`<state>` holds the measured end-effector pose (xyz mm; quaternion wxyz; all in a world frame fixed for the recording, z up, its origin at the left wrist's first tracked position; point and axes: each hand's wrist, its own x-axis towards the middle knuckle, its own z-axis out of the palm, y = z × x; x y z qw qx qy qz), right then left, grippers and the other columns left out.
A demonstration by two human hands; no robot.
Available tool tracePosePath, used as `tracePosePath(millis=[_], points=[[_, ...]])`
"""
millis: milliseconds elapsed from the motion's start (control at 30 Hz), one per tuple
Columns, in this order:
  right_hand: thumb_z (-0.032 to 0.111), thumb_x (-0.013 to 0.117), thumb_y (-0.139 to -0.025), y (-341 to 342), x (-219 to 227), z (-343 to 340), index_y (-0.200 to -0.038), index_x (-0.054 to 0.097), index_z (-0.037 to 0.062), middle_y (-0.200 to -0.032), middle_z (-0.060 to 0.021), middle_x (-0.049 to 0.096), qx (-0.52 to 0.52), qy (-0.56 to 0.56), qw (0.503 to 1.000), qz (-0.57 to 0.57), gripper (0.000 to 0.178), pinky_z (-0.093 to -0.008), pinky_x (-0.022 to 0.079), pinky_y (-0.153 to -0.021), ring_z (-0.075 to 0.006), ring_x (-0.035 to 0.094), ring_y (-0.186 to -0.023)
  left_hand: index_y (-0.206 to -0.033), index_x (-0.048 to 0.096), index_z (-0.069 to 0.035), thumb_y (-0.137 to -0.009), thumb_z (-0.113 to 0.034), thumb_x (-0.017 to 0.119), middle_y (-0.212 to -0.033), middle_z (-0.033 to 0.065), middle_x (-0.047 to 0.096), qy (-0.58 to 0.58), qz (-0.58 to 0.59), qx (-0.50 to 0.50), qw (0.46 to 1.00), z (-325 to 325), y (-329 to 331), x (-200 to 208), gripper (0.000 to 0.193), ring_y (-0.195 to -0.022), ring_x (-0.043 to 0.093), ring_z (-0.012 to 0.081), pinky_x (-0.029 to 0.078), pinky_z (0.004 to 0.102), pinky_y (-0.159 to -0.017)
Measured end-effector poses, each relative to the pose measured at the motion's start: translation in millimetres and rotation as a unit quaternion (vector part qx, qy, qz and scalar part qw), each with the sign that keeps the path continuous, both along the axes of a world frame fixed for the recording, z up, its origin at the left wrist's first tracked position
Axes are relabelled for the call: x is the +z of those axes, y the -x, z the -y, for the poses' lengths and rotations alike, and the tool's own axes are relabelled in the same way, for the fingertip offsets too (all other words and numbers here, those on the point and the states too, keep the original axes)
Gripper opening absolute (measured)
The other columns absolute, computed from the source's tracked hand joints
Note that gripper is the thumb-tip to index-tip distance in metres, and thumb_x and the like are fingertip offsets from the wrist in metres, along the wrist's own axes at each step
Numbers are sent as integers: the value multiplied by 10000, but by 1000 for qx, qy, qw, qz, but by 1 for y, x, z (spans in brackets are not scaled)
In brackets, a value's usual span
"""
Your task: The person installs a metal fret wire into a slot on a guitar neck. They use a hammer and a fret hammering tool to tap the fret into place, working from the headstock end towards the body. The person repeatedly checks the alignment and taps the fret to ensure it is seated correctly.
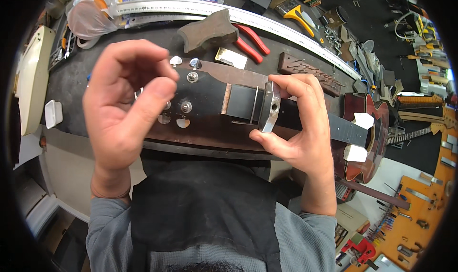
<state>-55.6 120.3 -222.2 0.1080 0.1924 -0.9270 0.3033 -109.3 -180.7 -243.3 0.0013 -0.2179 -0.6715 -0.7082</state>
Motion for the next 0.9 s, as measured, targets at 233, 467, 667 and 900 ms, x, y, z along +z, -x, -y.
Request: tracePosePath(millis=[233,467,667,900], points=[[486,991,-667,-1,-8,1,-1336,694,-24,-1169,-144,661,-21,-26,999,-3,893,-397,530,-906,-269,625,-1034,-1342,612,45,-1039,-15,638,-1056,118,694,18,-15,63,998,23,1,-9,310,-901,629,110,532,235,-806],[535,999,-654,0,-12,-1,-1341,704,-8,-1162,-140,654,-23,-44,999,-1,925,-390,522,-884,-262,622,-1020,-1352,607,55,-1039,-48,638,-1052,125,689,34,-1,115,993,29,0,-15,331,-903,622,120,534,242,-792],[545,998,-649,3,-14,-1,-1337,707,-7,-1151,-136,650,-20,-56,998,-5,928,-389,520,-879,-260,620,-1012,-1361,599,59,-1041,-57,639,-1047,131,690,24,1,116,993,33,-1,-18,343,-892,610,119,523,248,-797],[536,998,-649,2,-12,0,-1342,704,-10,-1166,-135,644,-26,-63,998,2,929,-386,522,-895,-259,620,-1025,-1371,591,65,-1043,-59,640,-1047,136,691,25,-1,106,994,38,-1,-19,354,-881,599,113,506,245,-808]])
